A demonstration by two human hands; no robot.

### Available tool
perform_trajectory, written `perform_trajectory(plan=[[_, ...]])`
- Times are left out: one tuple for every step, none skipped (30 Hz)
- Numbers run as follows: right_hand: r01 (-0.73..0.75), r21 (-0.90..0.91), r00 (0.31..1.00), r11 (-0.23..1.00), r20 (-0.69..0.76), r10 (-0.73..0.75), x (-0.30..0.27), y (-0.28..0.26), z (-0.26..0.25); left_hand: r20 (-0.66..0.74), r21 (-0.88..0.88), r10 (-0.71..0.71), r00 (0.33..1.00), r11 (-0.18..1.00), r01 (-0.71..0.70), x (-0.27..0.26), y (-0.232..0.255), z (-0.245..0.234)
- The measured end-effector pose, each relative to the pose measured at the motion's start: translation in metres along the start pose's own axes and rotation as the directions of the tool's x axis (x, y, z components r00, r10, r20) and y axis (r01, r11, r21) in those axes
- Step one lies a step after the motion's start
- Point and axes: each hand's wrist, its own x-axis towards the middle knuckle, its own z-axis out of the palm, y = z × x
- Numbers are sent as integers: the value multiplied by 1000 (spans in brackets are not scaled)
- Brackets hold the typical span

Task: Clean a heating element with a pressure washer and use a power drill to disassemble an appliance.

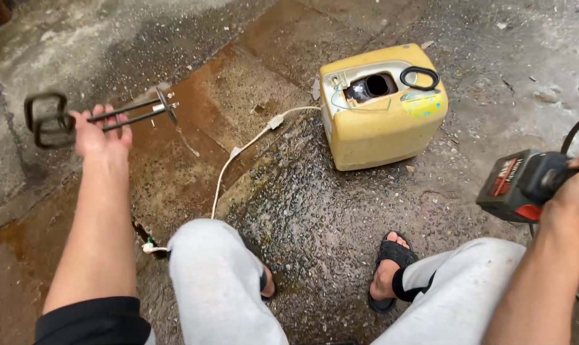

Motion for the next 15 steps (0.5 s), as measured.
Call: perform_trajectory(plan=[[2, 11, 1000, 1000, -1, -2, -33, -23, 29, 8, -5, 6, 1000, 1000, -6, 1, -5, -7], [25, 17, 978, 1000, -206, -21, -67, -45, 57, -28, -66, -53, 998, 997, 51, 4, -11, -14], [48, 5, 913, 999, -405, -42, -101, -70, 80, -67, -121, -121, 990, 986, 113, 6, -21, -24], [50, 5, 912, 999, -407, -44, -100, -66, 85, -65, -120, -123, 990, 986, 115, 37, -34, -39], [111, 4, 912, 994, -397, -100, -97, -66, 84, -151, -249, -254, 955, 945, 212, 68, -54, -55], [171, 3, 909, 985, -387, -157, -94, -65, 84, -219, -382, -387, 896, 879, 287, 99, -74, -72], [179, -4, 907, 984, -387, -167, -96, -67, 83, -219, -382, -397, 891, 875, 296, 128, -97, -96], [141, -65, 909, 988, -388, -155, -100, -69, 83, -83, -400, -430, 899, 841, 365, 158, -120, -120], [96, -136, 911, 986, -387, -142, -105, -70, 79, 42, -406, -456, 889, 805, 433, 186, -145, -151], [97, -154, 910, 983, -386, -150, -104, -72, 77, 29, -404, -468, 883, 803, 438, 162, -152, -143], [62, -189, 930, 980, -346, -125, -107, -73, 71, -34, -345, -511, 859, 812, 470, 136, -158, -146], [27, -225, 946, 974, -308, -97, -109, -75, 66, -100, -287, -550, 829, 814, 505, 112, -163, -148], [12, -251, 949, 968, -301, -90, -74, -40, 26, -131, -285, -550, 825, 818, 500, 85, -161, -148], [-34, -191, 985, 981, -172, 0, -44, -11, -16, -226, -195, -583, 780, 812, 550, 58, -158, -146], [-79, -127, 996, 989, -40, 74, -17, 14, -58, -309, -111, -609, 730, 786, 608, 34, -160, -135]])
